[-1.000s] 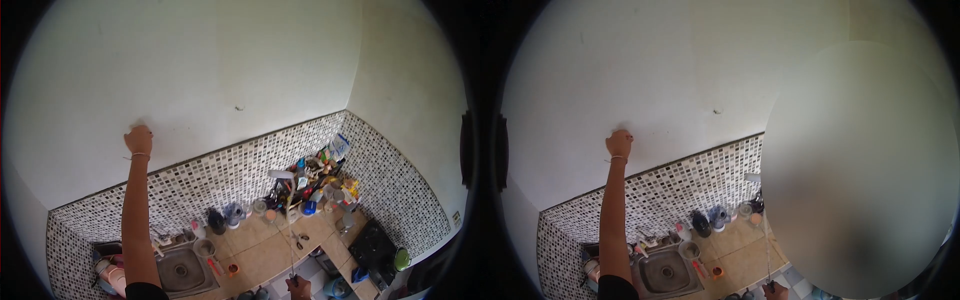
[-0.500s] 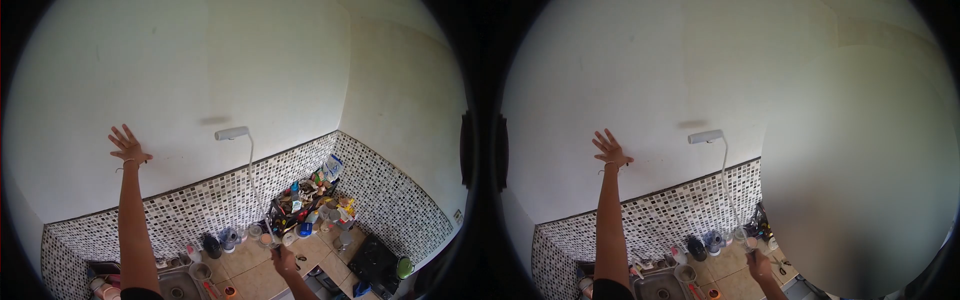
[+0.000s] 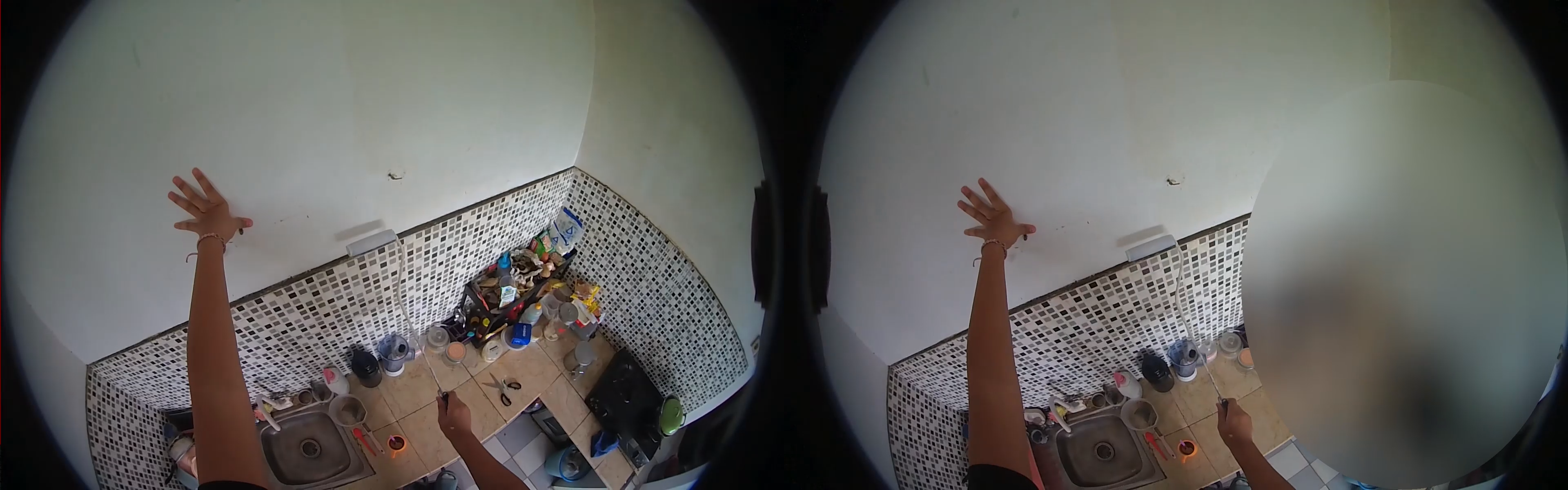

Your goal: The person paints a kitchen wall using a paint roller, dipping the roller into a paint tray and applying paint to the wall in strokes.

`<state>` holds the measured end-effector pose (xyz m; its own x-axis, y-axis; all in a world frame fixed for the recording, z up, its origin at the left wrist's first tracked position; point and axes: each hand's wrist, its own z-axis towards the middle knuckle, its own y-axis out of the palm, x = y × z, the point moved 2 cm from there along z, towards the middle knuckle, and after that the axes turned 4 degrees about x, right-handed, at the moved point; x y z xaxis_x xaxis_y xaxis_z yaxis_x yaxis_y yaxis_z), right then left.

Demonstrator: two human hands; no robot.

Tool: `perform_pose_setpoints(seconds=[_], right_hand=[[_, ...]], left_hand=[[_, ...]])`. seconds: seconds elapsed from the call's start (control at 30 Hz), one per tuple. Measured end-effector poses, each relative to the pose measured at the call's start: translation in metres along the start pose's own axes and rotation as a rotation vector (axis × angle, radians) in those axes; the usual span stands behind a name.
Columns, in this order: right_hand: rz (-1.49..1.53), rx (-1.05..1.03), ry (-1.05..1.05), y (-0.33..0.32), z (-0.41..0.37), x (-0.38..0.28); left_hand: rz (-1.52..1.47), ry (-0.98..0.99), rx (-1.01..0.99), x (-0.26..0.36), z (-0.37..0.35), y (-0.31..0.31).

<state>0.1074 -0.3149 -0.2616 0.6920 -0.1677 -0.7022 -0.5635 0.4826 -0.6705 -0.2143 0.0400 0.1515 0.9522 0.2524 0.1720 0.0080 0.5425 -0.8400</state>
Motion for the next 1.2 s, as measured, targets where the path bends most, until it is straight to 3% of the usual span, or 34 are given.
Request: perform_pose_setpoints(seconds=[0.1,0.4,0.6,1.0,1.2], right_hand=[[-0.014,0.035,0.005,-0.005,0.014,-0.004],[-0.152,-0.132,0.106,-0.02,0.044,-0.019],[-0.133,-0.017,0.008,-0.032,0.071,-0.051],[-0.195,-0.291,0.225,0.006,0.036,-0.032],[-0.215,-0.158,0.138,-0.022,0.073,-0.064]], left_hand=[[-0.006,-0.003,0.009,0.0,0.001,0.002],[-0.02,-0.012,0.02,0.0,0.003,0.003],[0.012,-0.025,0.016,0.001,0.004,0.005],[0.019,-0.013,0.04,0.0,0.003,0.008],[0.02,-0.004,0.057,0.0,0.006,0.013]])
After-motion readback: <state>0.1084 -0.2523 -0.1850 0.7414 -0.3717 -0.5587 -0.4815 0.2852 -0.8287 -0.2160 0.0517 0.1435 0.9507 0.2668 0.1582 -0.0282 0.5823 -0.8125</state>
